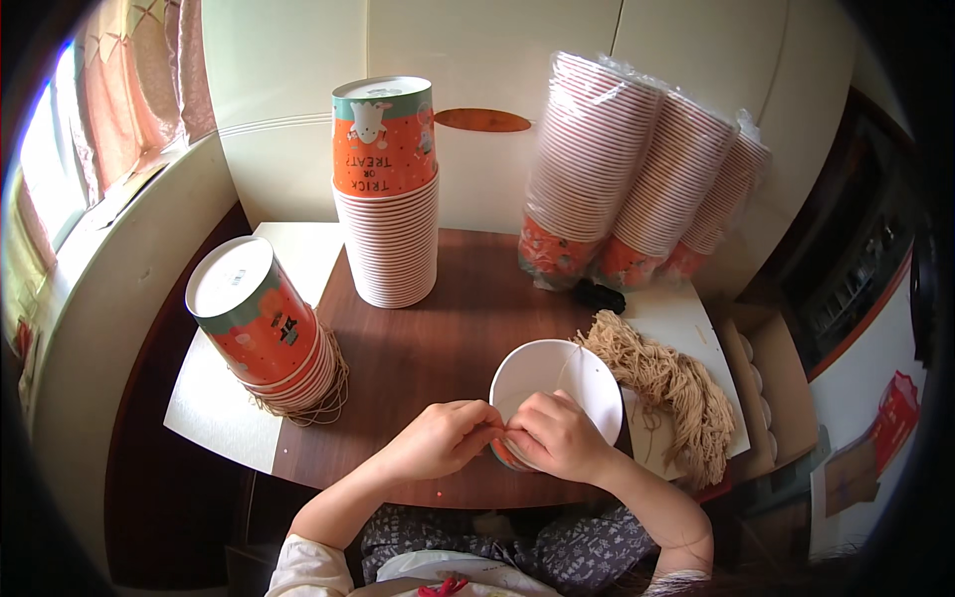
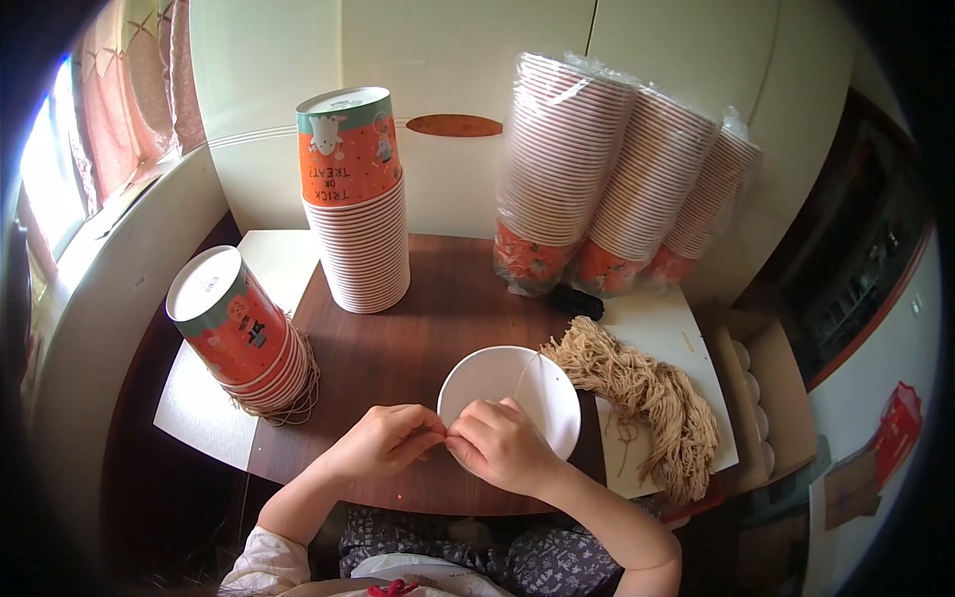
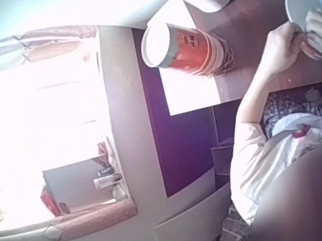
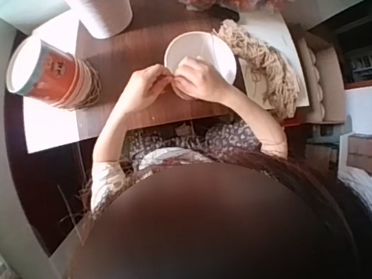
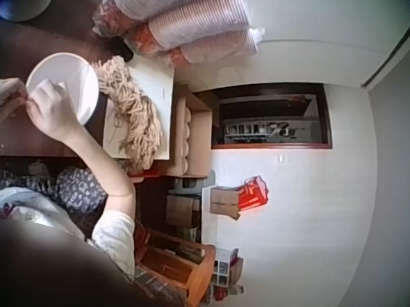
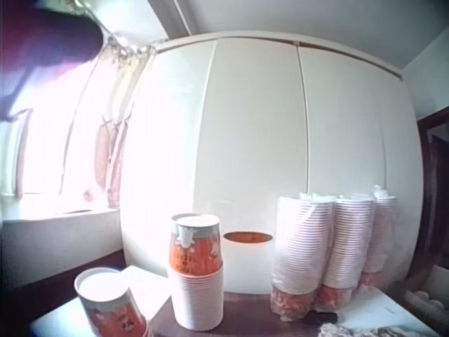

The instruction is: Attaching handles or strings to paper buckets for packaging.

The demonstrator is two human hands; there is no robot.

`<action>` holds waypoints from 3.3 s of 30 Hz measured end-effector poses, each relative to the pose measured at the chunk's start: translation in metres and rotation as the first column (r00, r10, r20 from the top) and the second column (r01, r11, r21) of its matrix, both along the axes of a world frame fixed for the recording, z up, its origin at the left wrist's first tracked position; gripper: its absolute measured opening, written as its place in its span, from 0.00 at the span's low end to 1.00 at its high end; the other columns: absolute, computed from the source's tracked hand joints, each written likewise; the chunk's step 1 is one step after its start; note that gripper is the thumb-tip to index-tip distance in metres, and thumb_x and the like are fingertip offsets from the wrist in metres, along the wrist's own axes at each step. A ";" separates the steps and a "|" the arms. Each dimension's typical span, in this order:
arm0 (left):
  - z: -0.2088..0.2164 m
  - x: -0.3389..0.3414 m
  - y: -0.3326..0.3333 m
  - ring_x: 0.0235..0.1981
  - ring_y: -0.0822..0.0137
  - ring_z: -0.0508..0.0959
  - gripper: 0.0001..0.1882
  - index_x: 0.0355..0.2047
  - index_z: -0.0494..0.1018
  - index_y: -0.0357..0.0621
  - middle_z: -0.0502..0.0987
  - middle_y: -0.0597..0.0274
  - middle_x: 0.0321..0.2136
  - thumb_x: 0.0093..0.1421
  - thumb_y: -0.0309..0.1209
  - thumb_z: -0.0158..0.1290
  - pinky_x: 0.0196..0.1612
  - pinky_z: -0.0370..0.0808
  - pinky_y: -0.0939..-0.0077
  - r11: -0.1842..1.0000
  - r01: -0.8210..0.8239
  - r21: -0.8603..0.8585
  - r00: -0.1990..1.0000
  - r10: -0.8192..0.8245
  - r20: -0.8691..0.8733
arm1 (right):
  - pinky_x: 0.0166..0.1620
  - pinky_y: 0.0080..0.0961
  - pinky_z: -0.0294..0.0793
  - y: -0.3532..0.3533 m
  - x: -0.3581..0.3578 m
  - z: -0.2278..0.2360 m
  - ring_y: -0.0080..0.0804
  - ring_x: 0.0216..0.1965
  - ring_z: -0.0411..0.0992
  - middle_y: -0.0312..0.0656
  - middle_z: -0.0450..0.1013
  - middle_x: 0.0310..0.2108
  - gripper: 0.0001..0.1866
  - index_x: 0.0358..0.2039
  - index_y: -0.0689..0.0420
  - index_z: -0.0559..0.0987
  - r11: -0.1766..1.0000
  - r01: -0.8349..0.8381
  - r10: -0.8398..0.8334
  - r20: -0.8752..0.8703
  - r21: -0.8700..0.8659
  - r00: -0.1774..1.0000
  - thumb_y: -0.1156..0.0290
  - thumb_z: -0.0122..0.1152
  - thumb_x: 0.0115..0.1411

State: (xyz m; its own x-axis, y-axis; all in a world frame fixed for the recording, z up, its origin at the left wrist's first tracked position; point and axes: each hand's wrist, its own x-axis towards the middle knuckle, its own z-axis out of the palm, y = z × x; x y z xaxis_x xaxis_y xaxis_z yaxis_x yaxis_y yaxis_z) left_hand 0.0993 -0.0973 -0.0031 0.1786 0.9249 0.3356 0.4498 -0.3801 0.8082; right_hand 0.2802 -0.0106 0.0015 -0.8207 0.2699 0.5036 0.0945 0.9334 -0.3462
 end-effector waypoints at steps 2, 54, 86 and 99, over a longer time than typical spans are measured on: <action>-0.001 -0.004 0.000 0.26 0.59 0.76 0.07 0.34 0.70 0.37 0.74 0.54 0.26 0.53 0.22 0.50 0.28 0.73 0.71 1.000 0.013 -0.005 1.000 -0.013 0.010 | 0.35 0.27 0.61 0.001 0.000 0.002 0.31 0.29 0.66 0.33 0.66 0.26 0.04 0.25 0.53 0.72 1.000 0.008 -0.008 -0.008 -0.014 1.000 0.71 0.59 0.50; -0.020 -0.001 0.017 0.34 0.62 0.72 0.07 0.28 0.74 0.40 0.75 0.62 0.32 0.47 0.23 0.56 0.36 0.72 0.73 0.977 0.133 0.167 0.989 -0.119 -0.088 | 0.26 0.26 0.70 -0.003 -0.004 0.004 0.35 0.24 0.71 0.39 0.69 0.23 0.04 0.24 0.59 0.72 0.963 -0.037 -0.001 -0.139 -0.269 0.990 0.76 0.58 0.52; -0.022 0.000 0.018 0.34 0.61 0.71 0.07 0.28 0.74 0.41 0.73 0.61 0.31 0.46 0.24 0.58 0.37 0.71 0.71 0.980 0.117 0.160 0.993 -0.112 -0.044 | 0.26 0.26 0.70 -0.004 -0.006 0.002 0.35 0.24 0.71 0.39 0.68 0.24 0.04 0.25 0.58 0.72 0.968 -0.049 0.007 -0.170 -0.247 0.985 0.75 0.58 0.53; -0.025 -0.043 0.038 0.34 0.63 0.69 0.11 0.20 0.74 0.40 0.69 0.61 0.28 0.46 0.35 0.62 0.33 0.70 0.74 0.984 0.074 0.161 0.994 -0.059 -0.096 | 0.28 0.23 0.70 0.040 0.064 0.056 0.29 0.23 0.73 0.41 0.73 0.22 0.07 0.29 0.56 0.79 0.944 0.137 -0.082 0.191 -0.300 0.978 0.68 0.61 0.51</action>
